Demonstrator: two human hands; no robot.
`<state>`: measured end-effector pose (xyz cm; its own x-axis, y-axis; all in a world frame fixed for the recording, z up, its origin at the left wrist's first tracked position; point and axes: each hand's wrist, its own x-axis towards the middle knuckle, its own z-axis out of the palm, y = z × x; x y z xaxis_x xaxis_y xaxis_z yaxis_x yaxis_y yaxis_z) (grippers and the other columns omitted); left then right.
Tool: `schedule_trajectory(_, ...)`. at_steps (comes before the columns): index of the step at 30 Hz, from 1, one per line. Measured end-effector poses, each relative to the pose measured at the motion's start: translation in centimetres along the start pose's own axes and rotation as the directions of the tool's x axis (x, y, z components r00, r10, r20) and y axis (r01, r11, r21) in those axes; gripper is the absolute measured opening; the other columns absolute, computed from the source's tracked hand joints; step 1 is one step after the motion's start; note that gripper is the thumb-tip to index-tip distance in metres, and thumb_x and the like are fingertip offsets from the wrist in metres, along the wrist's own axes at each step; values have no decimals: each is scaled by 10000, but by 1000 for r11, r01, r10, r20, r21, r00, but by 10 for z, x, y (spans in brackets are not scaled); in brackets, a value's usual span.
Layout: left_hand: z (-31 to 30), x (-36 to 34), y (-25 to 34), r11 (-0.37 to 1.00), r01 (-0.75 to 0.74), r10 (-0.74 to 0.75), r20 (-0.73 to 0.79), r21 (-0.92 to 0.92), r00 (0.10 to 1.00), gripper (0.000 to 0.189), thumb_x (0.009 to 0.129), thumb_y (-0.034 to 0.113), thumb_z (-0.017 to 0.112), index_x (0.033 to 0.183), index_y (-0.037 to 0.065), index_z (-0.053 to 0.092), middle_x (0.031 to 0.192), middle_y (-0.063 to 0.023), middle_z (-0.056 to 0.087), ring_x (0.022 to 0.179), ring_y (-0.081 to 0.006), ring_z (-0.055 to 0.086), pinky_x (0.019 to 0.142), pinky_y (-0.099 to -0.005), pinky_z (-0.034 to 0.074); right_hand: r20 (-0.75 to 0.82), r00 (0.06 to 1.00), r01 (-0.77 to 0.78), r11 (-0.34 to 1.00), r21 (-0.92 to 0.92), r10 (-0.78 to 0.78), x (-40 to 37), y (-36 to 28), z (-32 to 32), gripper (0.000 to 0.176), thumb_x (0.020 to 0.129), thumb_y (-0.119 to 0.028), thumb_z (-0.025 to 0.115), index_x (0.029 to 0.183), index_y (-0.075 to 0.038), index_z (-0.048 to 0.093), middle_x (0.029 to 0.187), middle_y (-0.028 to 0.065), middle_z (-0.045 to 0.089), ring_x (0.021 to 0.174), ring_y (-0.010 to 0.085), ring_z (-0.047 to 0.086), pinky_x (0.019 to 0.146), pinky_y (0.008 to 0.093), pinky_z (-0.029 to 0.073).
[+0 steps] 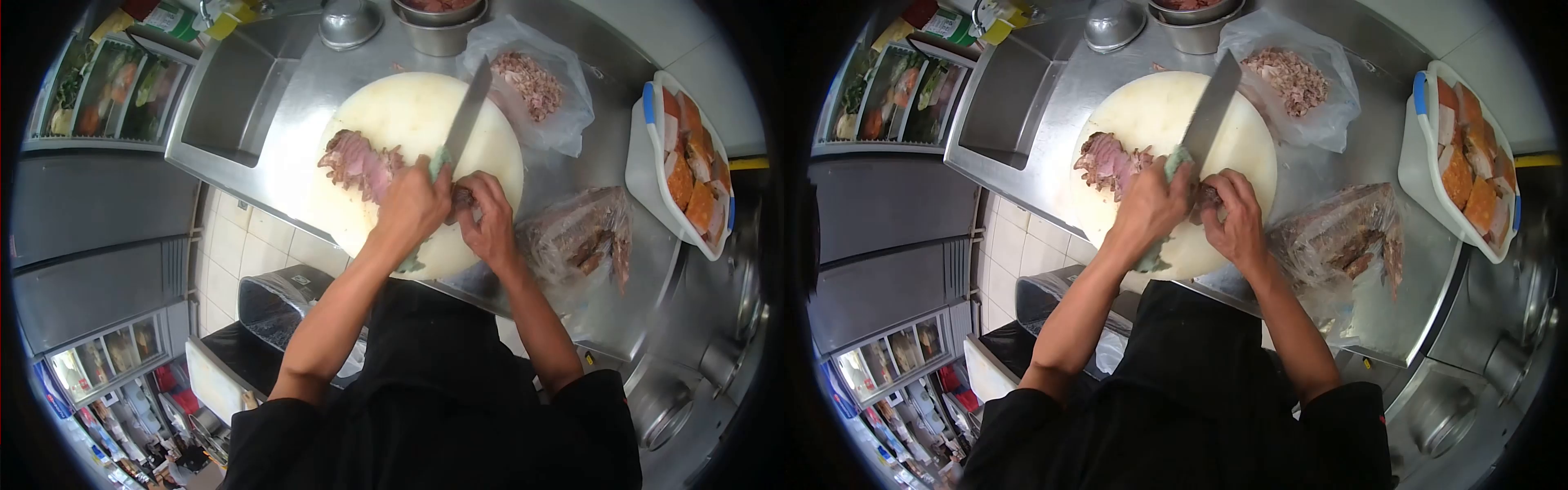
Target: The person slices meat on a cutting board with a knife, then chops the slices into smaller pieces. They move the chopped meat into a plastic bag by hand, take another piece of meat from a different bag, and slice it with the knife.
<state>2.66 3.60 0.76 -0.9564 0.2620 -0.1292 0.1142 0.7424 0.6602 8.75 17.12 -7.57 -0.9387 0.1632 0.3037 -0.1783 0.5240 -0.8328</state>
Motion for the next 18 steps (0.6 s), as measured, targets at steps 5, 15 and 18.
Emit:
schedule_trajectory(5,-16,-46,-2,996,88,-89,36,24,995,292,994,233,571,1006,-55,623,716,-328,629,717,-498,652,629,-528,496,20,995,-100,989,112,99,0,-2,-4,284,777,50,631,1055,-6,608,1041,135,613,880,273,654,743,348,556)
schedule_trajectory(15,-15,-90,-7,988,117,-129,123,99,984,253,980,201,600,996,-51,580,615,-315,590,613,-510,616,560,-551,484,-13,999,-39,993,112,41,0,7,2,272,755,54,639,1022,5,627,1032,126,629,809,255,665,697,348,563)
schedule_trajectory(18,-27,-116,-14,981,111,-134,144,158,980,252,976,200,608,967,-50,575,607,-313,585,600,-515,606,565,-562,486,-3,998,-59,992,114,60,1,6,1,276,748,53,637,1019,3,631,1022,130,633,815,267,666,696,352,564)
